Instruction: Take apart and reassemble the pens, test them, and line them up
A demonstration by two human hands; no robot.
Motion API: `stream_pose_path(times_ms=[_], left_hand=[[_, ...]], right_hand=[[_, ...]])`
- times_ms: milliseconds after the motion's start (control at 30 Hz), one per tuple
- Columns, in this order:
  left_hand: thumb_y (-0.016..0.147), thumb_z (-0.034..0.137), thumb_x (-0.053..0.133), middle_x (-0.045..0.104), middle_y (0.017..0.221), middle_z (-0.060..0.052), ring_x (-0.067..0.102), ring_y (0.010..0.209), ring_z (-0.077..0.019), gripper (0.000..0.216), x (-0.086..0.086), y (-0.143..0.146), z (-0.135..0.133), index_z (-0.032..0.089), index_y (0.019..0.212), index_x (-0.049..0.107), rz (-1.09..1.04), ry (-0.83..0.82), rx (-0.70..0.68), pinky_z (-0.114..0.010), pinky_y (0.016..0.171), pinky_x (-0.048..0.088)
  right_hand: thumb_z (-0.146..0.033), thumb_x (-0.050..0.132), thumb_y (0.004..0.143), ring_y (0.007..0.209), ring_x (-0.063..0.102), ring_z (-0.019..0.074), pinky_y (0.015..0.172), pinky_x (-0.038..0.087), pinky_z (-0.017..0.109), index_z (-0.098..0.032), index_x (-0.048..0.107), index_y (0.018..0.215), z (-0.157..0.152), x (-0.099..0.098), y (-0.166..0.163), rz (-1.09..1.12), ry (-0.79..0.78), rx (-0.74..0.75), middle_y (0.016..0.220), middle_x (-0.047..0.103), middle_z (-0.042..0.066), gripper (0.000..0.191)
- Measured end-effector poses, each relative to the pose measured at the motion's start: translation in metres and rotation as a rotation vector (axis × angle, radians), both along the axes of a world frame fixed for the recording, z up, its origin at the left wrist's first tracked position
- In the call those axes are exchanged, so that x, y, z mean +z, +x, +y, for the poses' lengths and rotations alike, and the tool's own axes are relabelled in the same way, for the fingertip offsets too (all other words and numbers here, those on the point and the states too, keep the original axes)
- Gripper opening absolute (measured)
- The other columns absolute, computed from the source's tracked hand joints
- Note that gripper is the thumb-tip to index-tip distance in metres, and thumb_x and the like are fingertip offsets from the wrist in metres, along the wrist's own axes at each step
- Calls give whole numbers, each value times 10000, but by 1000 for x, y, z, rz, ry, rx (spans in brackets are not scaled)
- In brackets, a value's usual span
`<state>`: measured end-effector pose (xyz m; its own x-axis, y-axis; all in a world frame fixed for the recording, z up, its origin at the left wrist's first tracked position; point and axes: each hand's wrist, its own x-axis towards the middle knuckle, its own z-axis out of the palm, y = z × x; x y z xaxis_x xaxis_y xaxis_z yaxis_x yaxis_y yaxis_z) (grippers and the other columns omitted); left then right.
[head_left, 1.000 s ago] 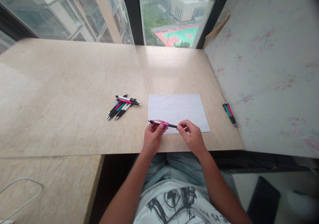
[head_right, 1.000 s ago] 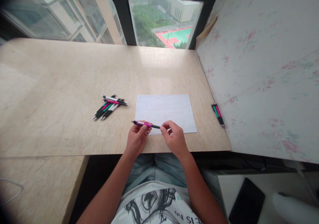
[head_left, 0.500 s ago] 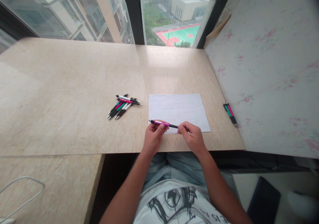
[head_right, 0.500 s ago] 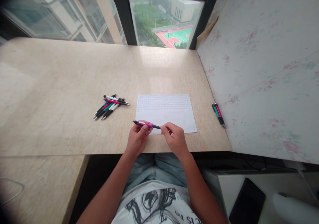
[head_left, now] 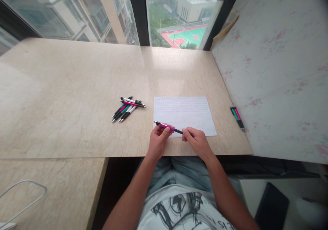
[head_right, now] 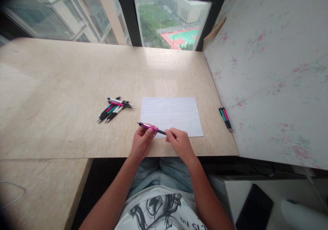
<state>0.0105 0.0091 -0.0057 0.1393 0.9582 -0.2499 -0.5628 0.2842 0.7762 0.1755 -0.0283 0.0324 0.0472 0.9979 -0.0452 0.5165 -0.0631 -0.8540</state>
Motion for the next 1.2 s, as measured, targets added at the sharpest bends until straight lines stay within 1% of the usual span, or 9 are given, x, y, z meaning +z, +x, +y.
stream_pose_path(times_ms=[133, 233, 400, 533, 633, 733, 800, 1033, 1200], left_hand=[[783, 314, 790, 741, 865, -51, 658, 786, -152, 181, -1, 0, -1, 182, 883, 718, 117, 64, 2, -290, 765, 504], [791, 329, 780, 737, 855, -57, 661, 779, -164, 187, 2, 0, -3, 170, 870, 720, 222, 117, -25, -299, 758, 505], [749, 310, 813, 714, 805, -29, 650, 759, -158, 195, 9, 2, -5, 177, 834, 698, 272, 121, -40, -288, 749, 502], [723, 286, 830, 711, 827, -24, 651, 783, -162, 212, 9, 3, -7, 192, 853, 692, 263, 143, -49, -284, 750, 501], [775, 322, 787, 717, 842, -42, 650, 775, -163, 180, 9, 0, -6, 188, 864, 707, 310, 150, -49, -288, 750, 497], [829, 353, 734, 709, 814, -44, 636, 739, -154, 177, 11, -10, -2, 178, 817, 712, 376, 159, -20, -279, 726, 485], [834, 347, 730, 708, 813, -41, 636, 749, -154, 166, 13, -20, 3, 182, 824, 713, 438, 190, 26, -274, 731, 484], [828, 324, 728, 720, 841, -47, 659, 798, -191, 127, 7, -53, 12, 197, 836, 716, 728, 304, 130, -299, 756, 509], [844, 280, 699, 730, 898, -57, 665, 852, -213, 71, 4, -54, 10, 219, 867, 727, 828, 400, 106, -314, 781, 509]], right_hand=[[-325, 530, 974, 901, 639, 228, 783, 492, 340, -213, 719, 968, 0, 5, -1, -177, 194, -18, 954, 727, 69, 220], [-310, 609, 933, 946, 618, 259, 866, 491, 399, -233, 720, 1003, 1, 11, -4, -300, 288, 48, 959, 715, 79, 152], [-232, 623, 902, 841, 623, 239, 776, 510, 385, -226, 688, 992, 1, 13, -13, -323, 219, 143, 872, 686, 65, 112], [-237, 596, 906, 784, 655, 199, 694, 538, 334, -216, 658, 969, 1, 6, -15, -50, 115, 55, 904, 703, 57, 91], [-279, 637, 877, 796, 688, 189, 665, 572, 311, -228, 573, 1192, 3, -2, -12, 289, 54, -68, 959, 708, 51, 325], [-288, 693, 830, 735, 688, 164, 622, 588, 298, -288, 207, 1516, 5, -9, -7, 537, 44, -176, 982, 700, 23, 840], [-283, 717, 809, 680, 672, 145, 592, 584, 284, -312, 35, 1559, 6, -10, -4, 597, 49, -214, 969, 698, 6, 1015], [-285, 754, 778, 767, 693, 179, 629, 588, 303, -319, 167, 1535, 10, -15, -2, 617, 112, -275, 904, 713, 0, 958], [-310, 719, 806, 832, 699, 194, 630, 583, 300, -332, 112, 1541, 14, -20, -1, 590, 168, -331, 920, 710, 4, 954]])
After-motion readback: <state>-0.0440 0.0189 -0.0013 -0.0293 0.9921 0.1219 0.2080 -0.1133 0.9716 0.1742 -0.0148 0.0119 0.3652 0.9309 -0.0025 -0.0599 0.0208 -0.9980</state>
